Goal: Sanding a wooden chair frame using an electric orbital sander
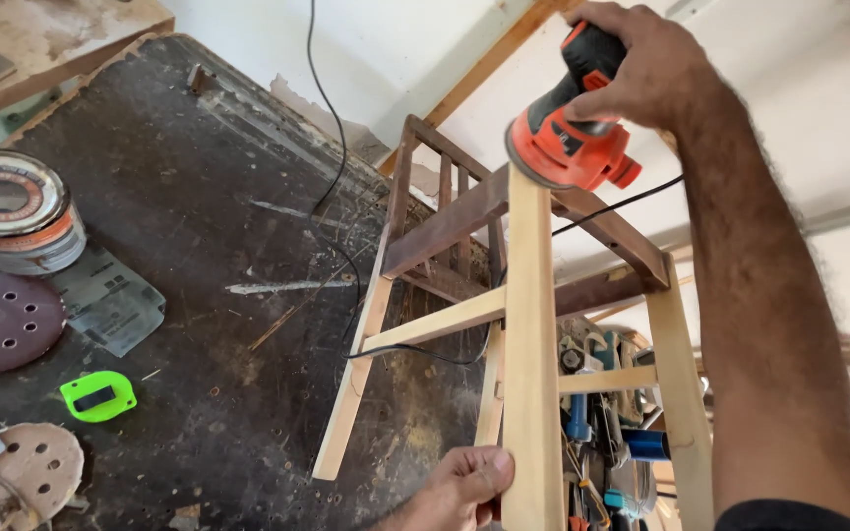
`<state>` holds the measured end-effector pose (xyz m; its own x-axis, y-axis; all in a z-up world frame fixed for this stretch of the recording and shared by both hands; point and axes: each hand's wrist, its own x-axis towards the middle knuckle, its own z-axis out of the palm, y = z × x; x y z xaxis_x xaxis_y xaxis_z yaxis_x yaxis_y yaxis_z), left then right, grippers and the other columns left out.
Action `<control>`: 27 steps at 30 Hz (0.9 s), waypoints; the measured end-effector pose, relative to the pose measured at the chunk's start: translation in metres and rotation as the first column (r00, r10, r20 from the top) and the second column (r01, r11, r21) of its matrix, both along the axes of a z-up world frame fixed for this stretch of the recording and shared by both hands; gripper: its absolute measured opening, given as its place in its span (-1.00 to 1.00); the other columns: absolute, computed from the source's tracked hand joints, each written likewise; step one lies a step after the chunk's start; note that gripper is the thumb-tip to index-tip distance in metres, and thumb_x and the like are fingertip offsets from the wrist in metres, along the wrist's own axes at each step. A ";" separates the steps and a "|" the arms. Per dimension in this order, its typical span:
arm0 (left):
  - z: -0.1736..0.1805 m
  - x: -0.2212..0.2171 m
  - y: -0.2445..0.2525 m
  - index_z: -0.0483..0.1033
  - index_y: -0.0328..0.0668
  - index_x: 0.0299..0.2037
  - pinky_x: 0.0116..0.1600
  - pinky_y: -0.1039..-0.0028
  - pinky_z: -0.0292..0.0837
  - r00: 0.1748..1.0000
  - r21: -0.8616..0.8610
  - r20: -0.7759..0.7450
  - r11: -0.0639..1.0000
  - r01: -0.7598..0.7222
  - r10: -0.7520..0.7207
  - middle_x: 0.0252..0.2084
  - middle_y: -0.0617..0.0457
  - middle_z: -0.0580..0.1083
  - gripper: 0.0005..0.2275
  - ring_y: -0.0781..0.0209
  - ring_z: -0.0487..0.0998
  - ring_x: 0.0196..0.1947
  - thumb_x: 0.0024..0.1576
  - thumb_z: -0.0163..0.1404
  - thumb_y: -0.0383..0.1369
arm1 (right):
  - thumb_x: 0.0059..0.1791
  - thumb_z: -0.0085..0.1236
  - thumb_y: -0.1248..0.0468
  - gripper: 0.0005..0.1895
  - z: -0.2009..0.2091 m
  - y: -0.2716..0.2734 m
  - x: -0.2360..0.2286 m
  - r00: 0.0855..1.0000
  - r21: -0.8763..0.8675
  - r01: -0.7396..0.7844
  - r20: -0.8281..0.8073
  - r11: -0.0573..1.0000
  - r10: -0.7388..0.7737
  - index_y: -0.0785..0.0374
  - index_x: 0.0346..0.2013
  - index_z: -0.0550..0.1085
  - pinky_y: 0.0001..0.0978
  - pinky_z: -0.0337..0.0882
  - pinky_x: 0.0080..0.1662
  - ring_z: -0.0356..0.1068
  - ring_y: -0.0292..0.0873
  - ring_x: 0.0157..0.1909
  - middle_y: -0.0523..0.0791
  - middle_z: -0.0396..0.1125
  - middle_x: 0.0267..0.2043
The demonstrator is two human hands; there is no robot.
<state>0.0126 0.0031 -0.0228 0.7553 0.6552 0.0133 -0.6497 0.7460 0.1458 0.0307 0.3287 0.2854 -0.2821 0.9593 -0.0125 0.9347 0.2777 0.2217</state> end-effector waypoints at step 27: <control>0.007 -0.002 0.002 0.58 -0.44 -0.14 -0.20 0.28 0.59 0.979 0.113 -0.118 0.982 -0.150 0.163 -0.13 -0.27 0.62 -0.78 -0.08 0.62 -0.17 0.30 -0.14 -0.46 | -0.35 0.50 -0.09 -0.04 0.006 -0.303 0.010 0.946 -0.136 -0.265 0.154 0.955 0.285 -0.18 0.30 0.29 -0.02 0.55 -0.18 0.37 0.00 -0.04 -0.01 0.23 0.22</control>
